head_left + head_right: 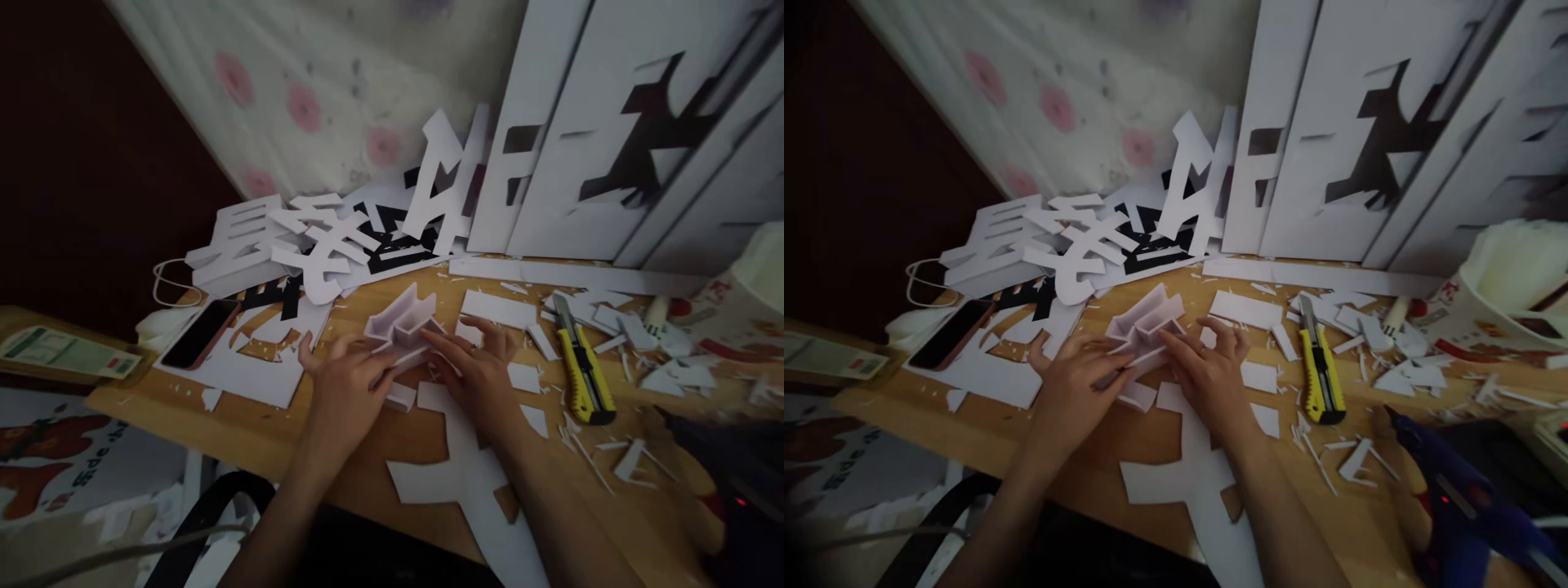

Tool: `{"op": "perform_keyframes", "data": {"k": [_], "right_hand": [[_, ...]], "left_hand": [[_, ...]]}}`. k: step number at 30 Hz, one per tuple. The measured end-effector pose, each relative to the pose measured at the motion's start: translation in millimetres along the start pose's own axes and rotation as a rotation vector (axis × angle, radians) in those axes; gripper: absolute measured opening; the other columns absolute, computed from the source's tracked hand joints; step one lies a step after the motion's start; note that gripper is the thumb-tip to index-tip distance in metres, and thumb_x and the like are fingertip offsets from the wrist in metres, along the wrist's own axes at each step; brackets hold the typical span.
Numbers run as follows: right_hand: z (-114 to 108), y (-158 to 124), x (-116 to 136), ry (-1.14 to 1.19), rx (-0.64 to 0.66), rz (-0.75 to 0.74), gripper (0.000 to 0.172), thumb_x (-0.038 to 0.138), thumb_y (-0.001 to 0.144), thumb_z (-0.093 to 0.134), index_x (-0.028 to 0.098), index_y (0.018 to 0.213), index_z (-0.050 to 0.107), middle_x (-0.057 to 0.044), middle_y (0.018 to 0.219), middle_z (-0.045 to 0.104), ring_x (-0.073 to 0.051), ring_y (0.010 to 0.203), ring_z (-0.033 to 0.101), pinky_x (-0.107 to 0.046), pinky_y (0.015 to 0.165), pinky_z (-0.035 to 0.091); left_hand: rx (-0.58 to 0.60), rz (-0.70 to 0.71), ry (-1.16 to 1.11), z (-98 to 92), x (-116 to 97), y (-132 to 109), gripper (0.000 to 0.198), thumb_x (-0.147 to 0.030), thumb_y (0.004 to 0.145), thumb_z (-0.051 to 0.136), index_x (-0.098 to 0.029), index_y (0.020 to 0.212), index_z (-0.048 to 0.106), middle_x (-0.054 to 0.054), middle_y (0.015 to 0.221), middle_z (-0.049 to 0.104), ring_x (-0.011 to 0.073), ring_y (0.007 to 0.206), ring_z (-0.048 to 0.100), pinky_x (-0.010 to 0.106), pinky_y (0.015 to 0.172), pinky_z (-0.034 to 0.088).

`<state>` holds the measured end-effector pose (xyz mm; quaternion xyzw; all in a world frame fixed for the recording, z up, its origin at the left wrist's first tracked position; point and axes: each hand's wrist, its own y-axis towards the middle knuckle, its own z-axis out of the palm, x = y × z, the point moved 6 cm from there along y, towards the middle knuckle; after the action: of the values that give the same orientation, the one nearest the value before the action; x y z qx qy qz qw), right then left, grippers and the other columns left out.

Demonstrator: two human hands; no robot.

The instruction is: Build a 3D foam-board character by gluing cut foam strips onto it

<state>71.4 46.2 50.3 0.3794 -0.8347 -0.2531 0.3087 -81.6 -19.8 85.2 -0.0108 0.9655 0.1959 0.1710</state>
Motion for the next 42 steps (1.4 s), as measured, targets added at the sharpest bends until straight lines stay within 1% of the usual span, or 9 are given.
{"op": "perform_keyframes", "data": {"k": [3,7,11,16,21,26,33,37,42], "right_hand": [[1.3,-0.4,0.0,-0.001,-0.006,-0.018,0.024,0.023,0.092,0.064,0.026,0.116,0.068,0.003,0.102,0.077,-0.03,0.114,0.047,-0.048,0.096,0.025],[1.3,-0.3,-0.6,0.007,-0.028,-0.032,0.02,0.022,0.091,0.067,0.026,0.111,0.07,0.003,0.097,0.078,-0.029,0.11,0.049,-0.047,0.095,0.023],[1.5,-0.7,-1.0,-0.004,-0.046,-0.032,0.019,0.019,0.091,0.067,0.026,0.108,0.071,0.003,0.093,0.078,-0.028,0.108,0.051,-0.045,0.094,0.022],[1.3,-1.4,-0.7,0.015,-0.068,-0.041,0.018,0.018,0.09,0.067,0.025,0.107,0.072,0.002,0.091,0.078,-0.027,0.106,0.052,-0.044,0.093,0.023],[1.1,-1.3,-0.7,0.015,-0.08,-0.043,0.019,0.017,0.089,0.069,0.024,0.106,0.072,0.001,0.09,0.078,-0.027,0.103,0.051,-0.045,0.092,0.023],[1.0,-0.7,0.7,0.026,-0.087,-0.055,0.019,0.017,0.088,0.069,0.022,0.106,0.072,0.001,0.089,0.078,-0.028,0.102,0.051,-0.045,0.092,0.024],[1.7,-2.1,0.5,0.025,-0.086,-0.049,0.019,0.017,0.089,0.068,0.022,0.107,0.072,0.001,0.089,0.078,-0.028,0.103,0.051,-0.045,0.093,0.024],[1.6,-2.6,0.4,0.024,-0.087,-0.056,0.018,0.02,0.091,0.065,0.022,0.108,0.072,0.0,0.089,0.078,-0.028,0.102,0.053,-0.045,0.092,0.025],[0.5,-2.4,0.3,0.015,-0.089,-0.047,0.017,0.02,0.092,0.065,0.024,0.106,0.072,0.0,0.088,0.078,-0.027,0.104,0.054,-0.046,0.092,0.026]], "left_hand": [[-0.002,-0.01,0.041,1.8,-0.6,0.8,0.011,-0.023,0.086,0.067,-0.032,0.083,0.074,-0.001,0.085,0.077,0.0267,0.107,0.063,0.067,0.108,0.008],[0.002,-0.001,0.067,3.8,-3.4,2.6,0.014,-0.021,0.084,0.068,-0.029,0.075,0.074,0.0,0.081,0.077,0.0273,0.104,0.064,0.068,0.106,0.014],[0.023,0.008,0.071,6.0,-4.4,4.6,0.017,-0.021,0.084,0.067,-0.028,0.07,0.073,0.001,0.081,0.076,0.0273,0.103,0.063,0.068,0.106,0.013],[0.006,0.021,0.075,6.0,-5.0,5.0,0.017,-0.021,0.084,0.067,-0.028,0.068,0.071,0.001,0.08,0.077,0.0273,0.103,0.063,0.069,0.106,0.013],[0.007,0.025,0.07,6.3,-6.4,4.8,0.018,-0.018,0.082,0.068,-0.027,0.067,0.071,0.001,0.079,0.076,0.0278,0.102,0.063,0.069,0.105,0.015],[-0.017,0.037,0.053,4.9,-7.0,5.5,0.02,-0.017,0.082,0.067,-0.026,0.065,0.071,0.002,0.077,0.076,0.028,0.101,0.064,0.069,0.104,0.016],[0.025,0.019,0.067,5.8,-5.9,5.6,0.022,-0.019,0.082,0.067,-0.026,0.062,0.07,0.002,0.08,0.077,0.027,0.104,0.063,0.069,0.104,0.015],[0.041,0.017,0.044,4.6,-7.6,5.1,0.02,-0.017,0.083,0.067,-0.025,0.065,0.069,-0.001,0.077,0.076,0.0257,0.105,0.063,0.068,0.105,0.013],[0.065,-0.011,0.036,4.1,-7.9,4.9,0.018,-0.018,0.083,0.067,-0.025,0.067,0.07,-0.001,0.078,0.075,0.0268,0.107,0.062,0.068,0.106,0.013]]}}
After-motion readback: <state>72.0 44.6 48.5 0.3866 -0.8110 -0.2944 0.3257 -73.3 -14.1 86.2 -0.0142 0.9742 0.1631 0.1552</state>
